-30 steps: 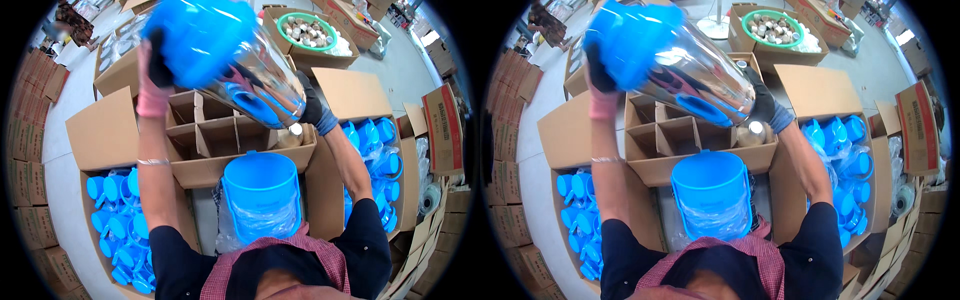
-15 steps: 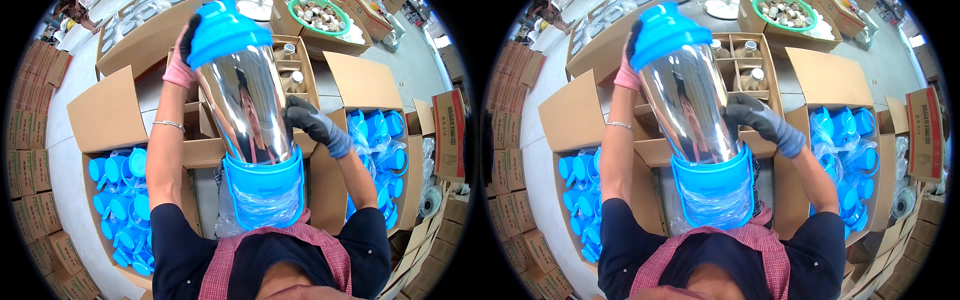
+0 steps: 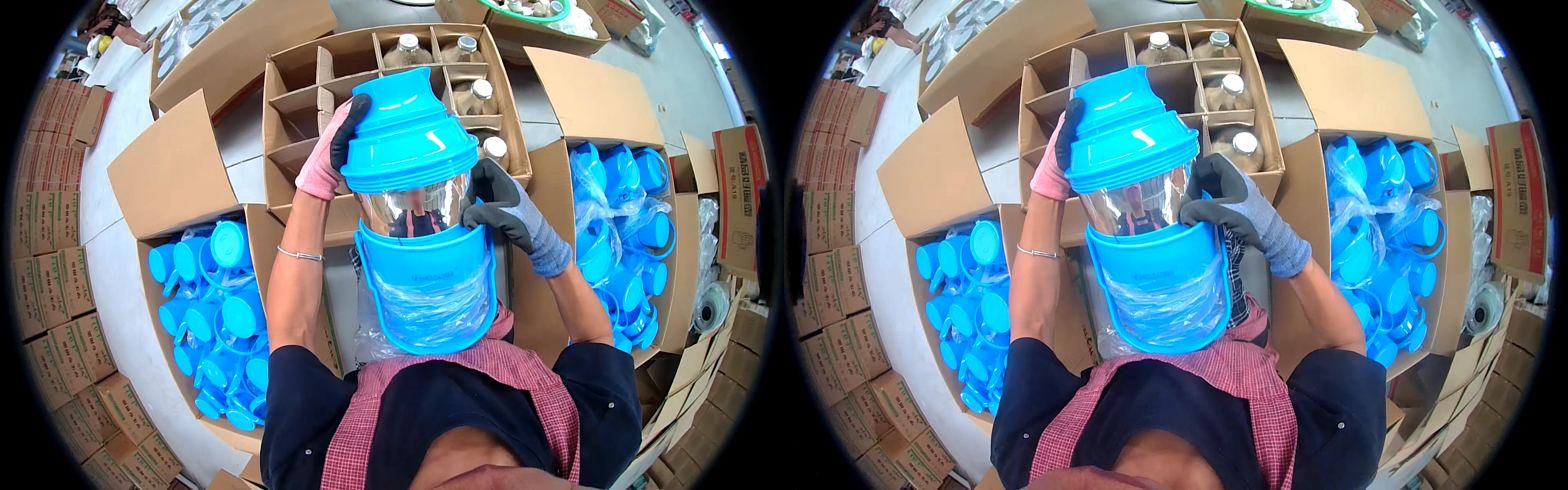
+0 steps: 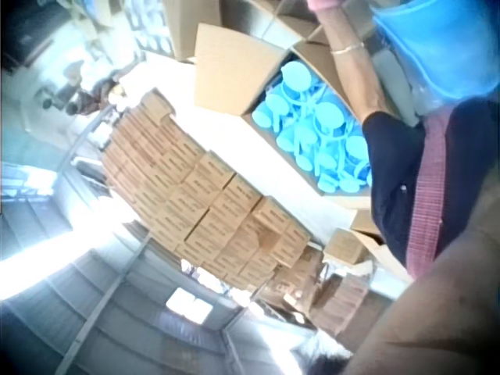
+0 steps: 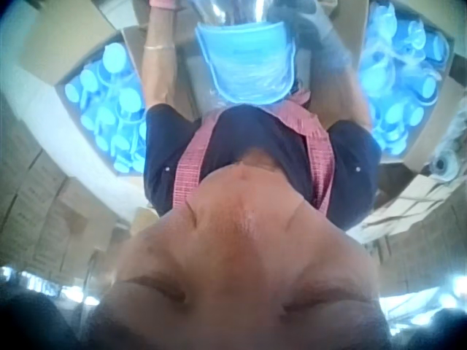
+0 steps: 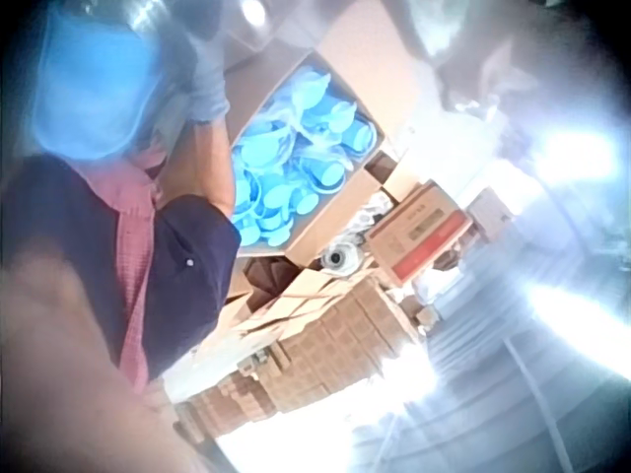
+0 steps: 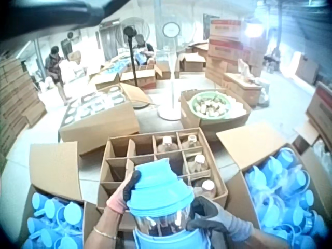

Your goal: The person assembles blue thermos bottles by removing the inner metal container from a cardboard divider, placing it into a blue plastic outer shell, and then screwing on a blue plastic top.

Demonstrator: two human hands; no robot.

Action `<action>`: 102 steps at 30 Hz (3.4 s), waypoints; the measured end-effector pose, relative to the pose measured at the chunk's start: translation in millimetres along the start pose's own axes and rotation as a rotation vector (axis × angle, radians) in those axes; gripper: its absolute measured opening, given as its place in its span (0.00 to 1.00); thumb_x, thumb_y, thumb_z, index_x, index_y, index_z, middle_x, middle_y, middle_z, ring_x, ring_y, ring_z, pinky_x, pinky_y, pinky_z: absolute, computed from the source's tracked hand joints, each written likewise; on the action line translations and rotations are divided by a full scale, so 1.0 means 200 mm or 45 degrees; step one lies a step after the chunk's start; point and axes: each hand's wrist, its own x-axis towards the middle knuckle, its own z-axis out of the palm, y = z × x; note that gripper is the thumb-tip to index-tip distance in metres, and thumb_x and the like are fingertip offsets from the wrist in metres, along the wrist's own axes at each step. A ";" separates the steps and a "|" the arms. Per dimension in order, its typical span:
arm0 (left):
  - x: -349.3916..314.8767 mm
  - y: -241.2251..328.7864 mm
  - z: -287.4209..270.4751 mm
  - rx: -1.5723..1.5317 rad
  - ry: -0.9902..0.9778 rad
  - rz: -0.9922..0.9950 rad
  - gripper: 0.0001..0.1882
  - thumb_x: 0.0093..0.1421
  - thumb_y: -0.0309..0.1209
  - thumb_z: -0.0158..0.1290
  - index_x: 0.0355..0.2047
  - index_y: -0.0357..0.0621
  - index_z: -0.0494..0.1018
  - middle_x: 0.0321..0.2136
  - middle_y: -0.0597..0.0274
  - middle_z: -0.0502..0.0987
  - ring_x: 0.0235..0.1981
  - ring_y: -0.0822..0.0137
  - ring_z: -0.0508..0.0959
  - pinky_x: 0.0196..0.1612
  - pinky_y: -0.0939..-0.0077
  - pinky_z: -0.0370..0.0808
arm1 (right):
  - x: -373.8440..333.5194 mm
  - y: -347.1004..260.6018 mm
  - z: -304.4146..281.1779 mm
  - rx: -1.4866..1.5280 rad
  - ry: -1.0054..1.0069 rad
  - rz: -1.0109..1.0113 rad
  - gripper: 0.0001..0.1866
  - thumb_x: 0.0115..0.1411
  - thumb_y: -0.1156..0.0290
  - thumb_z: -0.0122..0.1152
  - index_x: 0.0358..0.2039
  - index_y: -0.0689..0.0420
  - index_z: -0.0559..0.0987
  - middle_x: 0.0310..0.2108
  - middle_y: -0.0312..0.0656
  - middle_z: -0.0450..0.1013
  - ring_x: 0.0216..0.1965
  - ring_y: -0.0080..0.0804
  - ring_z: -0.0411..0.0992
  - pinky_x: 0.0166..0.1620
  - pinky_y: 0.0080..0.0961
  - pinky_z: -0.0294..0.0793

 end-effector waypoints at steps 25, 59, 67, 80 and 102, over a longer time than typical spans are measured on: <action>-0.30 -0.06 0.18 0.222 -0.233 -0.102 0.35 0.60 0.47 0.55 0.61 0.40 0.60 0.54 0.57 0.69 0.53 0.67 0.70 0.56 0.72 0.69 | -0.15 -0.30 -0.21 -0.894 0.339 -0.377 0.18 0.55 0.64 0.64 0.44 0.58 0.75 0.40 0.37 0.74 0.40 0.29 0.72 0.40 0.26 0.71; -0.77 -0.57 0.29 0.565 -0.109 0.094 0.29 0.68 0.53 0.37 0.42 0.37 0.72 0.31 0.63 0.76 0.35 0.74 0.75 0.42 0.77 0.74 | -0.36 -0.63 0.25 -0.827 -0.275 -0.691 0.28 0.52 0.54 0.60 0.49 0.58 0.76 0.43 0.48 0.73 0.43 0.40 0.73 0.49 0.35 0.71; -1.34 -0.42 0.76 0.910 -0.248 0.129 0.32 0.61 0.51 0.51 0.55 0.37 0.66 0.46 0.52 0.73 0.47 0.67 0.74 0.51 0.75 0.70 | -0.34 -0.32 -0.19 -1.799 -0.080 -0.975 0.17 0.57 0.66 0.55 0.48 0.51 0.74 0.44 0.47 0.71 0.43 0.46 0.73 0.44 0.37 0.74; -1.42 -0.44 0.64 1.116 -0.223 0.213 0.29 0.65 0.48 0.47 0.54 0.35 0.67 0.48 0.44 0.72 0.51 0.58 0.73 0.59 0.68 0.64 | -0.63 -0.67 0.10 -1.027 -0.018 -0.393 0.34 0.53 0.49 0.63 0.54 0.60 0.72 0.50 0.47 0.70 0.50 0.38 0.70 0.54 0.33 0.66; -1.33 -0.27 0.48 0.516 -0.452 0.069 0.28 0.67 0.54 0.38 0.32 0.40 0.74 0.26 0.61 0.77 0.23 0.73 0.78 0.23 0.83 0.74 | -0.69 -0.73 0.11 -0.866 -0.277 -0.708 0.27 0.56 0.56 0.60 0.52 0.59 0.73 0.46 0.43 0.73 0.49 0.34 0.70 0.51 0.29 0.68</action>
